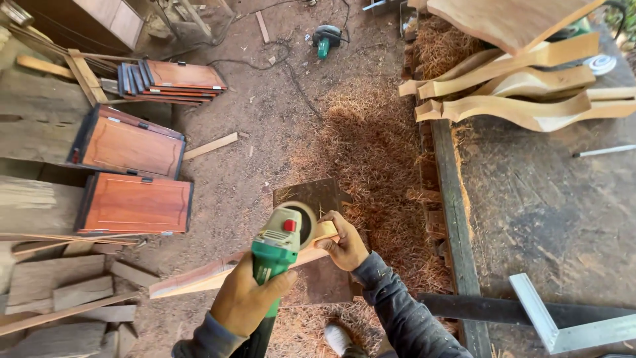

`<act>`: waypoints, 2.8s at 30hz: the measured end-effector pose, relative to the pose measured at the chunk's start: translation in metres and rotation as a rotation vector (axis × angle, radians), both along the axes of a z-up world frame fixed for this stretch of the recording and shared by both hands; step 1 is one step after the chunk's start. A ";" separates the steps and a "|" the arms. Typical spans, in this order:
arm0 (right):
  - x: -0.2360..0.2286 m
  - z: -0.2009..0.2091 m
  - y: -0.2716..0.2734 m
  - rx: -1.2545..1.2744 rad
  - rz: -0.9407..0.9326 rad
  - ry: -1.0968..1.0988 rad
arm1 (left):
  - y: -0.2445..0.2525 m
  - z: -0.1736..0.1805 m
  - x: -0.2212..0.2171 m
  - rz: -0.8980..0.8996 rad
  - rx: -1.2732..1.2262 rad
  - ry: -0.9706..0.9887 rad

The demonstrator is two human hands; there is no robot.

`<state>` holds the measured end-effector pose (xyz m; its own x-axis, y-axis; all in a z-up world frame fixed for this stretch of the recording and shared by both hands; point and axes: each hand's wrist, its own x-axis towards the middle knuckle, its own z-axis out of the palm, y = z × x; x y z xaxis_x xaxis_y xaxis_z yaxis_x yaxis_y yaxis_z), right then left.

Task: The person uses a handheld angle grinder to sand the edges and surfaces of a wooden plank. They hold the wood with one hand and move the tool along the length of the plank, generating wood shavings. The person flips the plank over to sand the other side.

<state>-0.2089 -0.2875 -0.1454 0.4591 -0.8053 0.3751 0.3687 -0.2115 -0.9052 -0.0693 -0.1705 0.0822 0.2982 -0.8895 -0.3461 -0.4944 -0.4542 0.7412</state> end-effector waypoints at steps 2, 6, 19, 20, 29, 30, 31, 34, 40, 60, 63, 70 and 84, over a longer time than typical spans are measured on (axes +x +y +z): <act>0.000 0.001 0.000 -0.011 0.015 -0.015 | -0.007 0.002 -0.004 -0.043 0.053 -0.028; 0.001 0.004 -0.002 -0.059 -0.006 -0.022 | -0.016 0.001 -0.008 -0.102 0.041 -0.050; 0.002 0.008 -0.002 -0.064 -0.020 -0.020 | -0.004 -0.009 -0.008 0.001 0.044 0.081; 0.002 0.009 -0.002 -0.053 -0.006 -0.020 | -0.001 -0.012 -0.006 0.027 0.000 0.116; 0.000 0.008 -0.002 -0.124 -0.043 -0.035 | -0.003 -0.002 -0.025 -0.046 0.063 -0.142; -0.001 0.007 -0.002 -0.123 -0.039 -0.036 | -0.005 -0.002 -0.027 -0.042 0.065 -0.143; -0.001 0.008 -0.002 -0.120 -0.035 -0.050 | -0.006 0.000 -0.028 -0.052 0.060 -0.120; -0.001 -0.007 0.001 -0.084 -0.008 -0.059 | -0.001 -0.005 -0.027 -0.038 0.043 -0.112; -0.009 0.014 -0.009 -0.215 -0.083 0.089 | 0.036 -0.008 0.004 0.115 -0.111 0.043; 0.005 0.085 -0.009 -0.814 -0.184 0.963 | 0.087 -0.038 0.069 0.365 -0.240 0.015; 0.000 0.091 0.000 -0.827 -0.225 0.921 | 0.082 -0.039 0.057 0.300 -0.219 0.059; -0.002 0.089 0.007 -0.807 -0.236 0.903 | 0.075 -0.035 0.045 0.298 -0.102 0.066; -0.004 0.097 0.016 -0.763 -0.251 0.930 | 0.098 -0.036 0.061 0.342 -0.130 -0.110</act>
